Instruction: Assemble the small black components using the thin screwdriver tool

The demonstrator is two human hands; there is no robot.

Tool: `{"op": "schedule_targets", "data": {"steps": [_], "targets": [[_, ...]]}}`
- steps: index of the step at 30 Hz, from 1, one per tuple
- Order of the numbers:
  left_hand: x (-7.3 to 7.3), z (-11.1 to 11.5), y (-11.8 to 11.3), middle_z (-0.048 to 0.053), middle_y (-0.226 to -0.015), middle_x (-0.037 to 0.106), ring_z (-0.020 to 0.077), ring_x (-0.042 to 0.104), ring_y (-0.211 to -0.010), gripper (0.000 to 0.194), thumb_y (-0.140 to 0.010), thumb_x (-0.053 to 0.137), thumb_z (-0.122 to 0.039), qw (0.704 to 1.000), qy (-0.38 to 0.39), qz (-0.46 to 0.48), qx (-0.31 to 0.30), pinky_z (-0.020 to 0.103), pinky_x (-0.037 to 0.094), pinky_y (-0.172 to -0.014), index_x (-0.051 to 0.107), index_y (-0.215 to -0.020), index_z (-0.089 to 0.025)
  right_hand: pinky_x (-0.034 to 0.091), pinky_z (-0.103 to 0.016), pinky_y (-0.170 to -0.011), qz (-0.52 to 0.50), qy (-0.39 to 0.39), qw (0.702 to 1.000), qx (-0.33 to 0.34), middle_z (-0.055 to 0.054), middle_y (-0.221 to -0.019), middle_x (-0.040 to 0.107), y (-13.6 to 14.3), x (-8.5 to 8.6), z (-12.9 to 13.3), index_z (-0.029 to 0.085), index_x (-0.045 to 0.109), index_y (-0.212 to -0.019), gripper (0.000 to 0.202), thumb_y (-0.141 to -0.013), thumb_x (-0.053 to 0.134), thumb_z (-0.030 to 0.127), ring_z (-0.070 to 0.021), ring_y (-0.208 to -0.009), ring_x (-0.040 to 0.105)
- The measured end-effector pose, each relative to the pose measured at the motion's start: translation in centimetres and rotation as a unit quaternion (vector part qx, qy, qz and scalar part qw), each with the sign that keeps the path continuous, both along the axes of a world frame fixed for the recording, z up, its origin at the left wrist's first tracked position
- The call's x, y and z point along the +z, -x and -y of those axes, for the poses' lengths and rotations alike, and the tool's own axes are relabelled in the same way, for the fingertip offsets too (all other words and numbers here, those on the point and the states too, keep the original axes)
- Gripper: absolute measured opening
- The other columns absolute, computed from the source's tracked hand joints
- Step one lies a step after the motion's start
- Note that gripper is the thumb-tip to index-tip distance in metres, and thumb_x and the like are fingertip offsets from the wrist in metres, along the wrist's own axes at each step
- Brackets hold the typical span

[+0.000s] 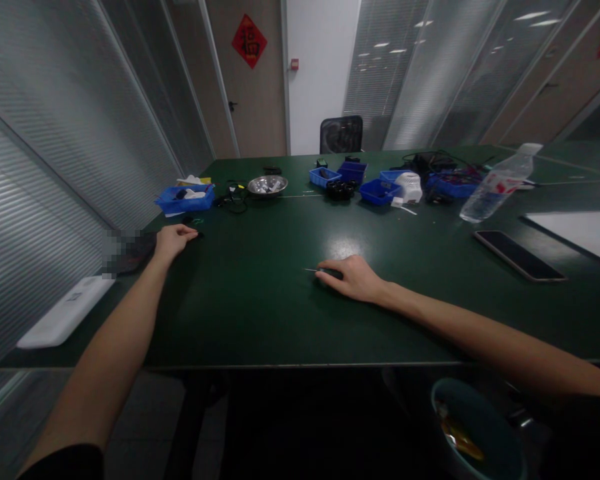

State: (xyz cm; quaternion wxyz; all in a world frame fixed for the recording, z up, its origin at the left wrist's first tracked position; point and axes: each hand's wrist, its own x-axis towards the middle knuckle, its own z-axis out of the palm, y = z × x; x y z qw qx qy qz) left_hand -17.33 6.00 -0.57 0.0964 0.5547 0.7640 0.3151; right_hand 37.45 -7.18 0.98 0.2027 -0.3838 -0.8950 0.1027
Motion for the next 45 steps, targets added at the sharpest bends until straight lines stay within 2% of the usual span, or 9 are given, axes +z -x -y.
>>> {"op": "schedule_targets", "data": {"steps": [7, 11, 17, 22, 26, 31, 34, 40, 45], "targets": [[0.3, 0.6, -0.8, 0.006, -0.096, 0.08, 0.0247, 0.074, -0.089, 0.027, -0.081, 0.079, -0.036, 0.998, -0.031, -0.053, -0.027, 0.032, 0.054, -0.085, 0.08, -0.104, -0.022, 0.045, -0.029, -0.064, 0.001, -0.005, 1.0, 0.0, -0.007, -0.083, 0.08, 0.0, -0.1, 0.0, 0.018, 0.079, -0.124, 0.052, -0.109, 0.048, 0.056, -0.0163, -0.061, 0.067], [0.2, 0.5, -0.7, 0.007, -0.096, 0.08, 0.025, 0.073, -0.091, 0.019, -0.082, 0.077, -0.035, 0.996, -0.022, -0.081, -0.038, 0.031, 0.053, -0.085, 0.08, -0.095, -0.022, 0.044, -0.029, -0.063, -0.001, -0.007, 1.0, -0.001, -0.007, -0.083, 0.08, 0.0, -0.1, 0.0, 0.018, 0.079, -0.123, 0.052, -0.109, 0.048, 0.057, -0.0161, -0.061, 0.066], [0.5, 0.6, -0.8, 0.006, -0.097, 0.08, 0.0253, 0.073, -0.092, 0.02, -0.081, 0.077, -0.036, 0.997, -0.007, -0.076, -0.03, 0.032, 0.054, -0.084, 0.08, -0.095, -0.023, 0.044, -0.029, -0.064, -0.002, -0.006, 1.0, -0.005, -0.006, -0.082, 0.079, 0.0, -0.2, 0.0, 0.019, 0.079, -0.123, 0.051, -0.109, 0.049, 0.056, -0.0162, -0.062, 0.067], [0.6, 0.8, -1.0, 0.006, -0.099, 0.08, 0.0264, 0.073, -0.095, 0.018, -0.084, 0.074, -0.035, 0.994, -0.016, -0.095, -0.049, 0.033, 0.054, -0.085, 0.079, -0.097, -0.024, 0.045, -0.029, -0.064, -0.001, 0.002, 1.0, -0.001, -0.006, -0.083, 0.079, 0.0, -0.1, 0.0, 0.018, 0.078, -0.124, 0.051, -0.109, 0.048, 0.056, -0.016, -0.062, 0.067], [0.5, 0.8, -1.0, 0.006, -0.1, 0.08, 0.0268, 0.073, -0.094, 0.017, -0.085, 0.072, -0.035, 0.993, -0.013, -0.103, -0.052, 0.033, 0.053, -0.083, 0.078, -0.096, -0.024, 0.045, -0.029, -0.064, -0.004, 0.01, 1.0, 0.0, -0.007, -0.084, 0.079, 0.0, 0.1, 0.1, 0.018, 0.078, -0.125, 0.051, -0.109, 0.048, 0.055, -0.0156, -0.062, 0.066], [0.3, 1.0, -1.0, 0.006, -0.1, 0.08, 0.0255, 0.072, -0.091, 0.024, -0.089, 0.068, -0.035, 0.989, -0.027, -0.124, -0.079, 0.032, 0.051, -0.081, 0.074, -0.109, -0.025, 0.045, -0.029, -0.063, 0.001, 0.003, 1.0, -0.005, -0.006, -0.083, 0.079, 0.1, 0.1, 0.1, 0.018, 0.079, -0.124, 0.05, -0.109, 0.049, 0.055, -0.0159, -0.062, 0.066], [0.3, 1.0, -1.0, 0.007, -0.099, 0.079, 0.0265, 0.072, -0.09, 0.018, -0.091, 0.066, -0.035, 0.983, -0.028, -0.154, -0.096, 0.033, 0.05, -0.081, 0.074, -0.102, -0.025, 0.045, -0.029, -0.065, 0.001, -0.001, 1.0, -0.003, -0.006, -0.083, 0.079, 0.1, 0.0, 0.1, 0.017, 0.079, -0.124, 0.05, -0.109, 0.049, 0.055, -0.0163, -0.062, 0.067], [-0.2, 0.8, -0.7, 0.006, -0.103, 0.079, 0.0264, 0.072, -0.095, 0.024, -0.091, 0.067, -0.035, 0.985, -0.037, -0.147, -0.084, 0.033, 0.05, -0.082, 0.073, -0.112, -0.026, 0.045, -0.029, -0.064, 0.003, -0.002, 1.0, -0.005, -0.006, -0.079, 0.078, 0.0, -0.1, 0.0, 0.018, 0.079, -0.124, 0.051, -0.109, 0.048, 0.056, -0.0161, -0.06, 0.066], [-0.4, 0.5, -0.3, 0.007, -0.1, 0.079, 0.0272, 0.072, -0.094, 0.017, -0.092, 0.066, -0.035, 0.98, -0.033, -0.171, -0.102, 0.033, 0.05, -0.082, 0.074, -0.103, -0.026, 0.044, -0.029, -0.063, -0.002, 0.003, 1.0, -0.001, -0.006, -0.079, 0.078, 0.0, -0.1, 0.0, 0.018, 0.078, -0.125, 0.051, -0.109, 0.048, 0.056, -0.0158, -0.06, 0.066]]}}
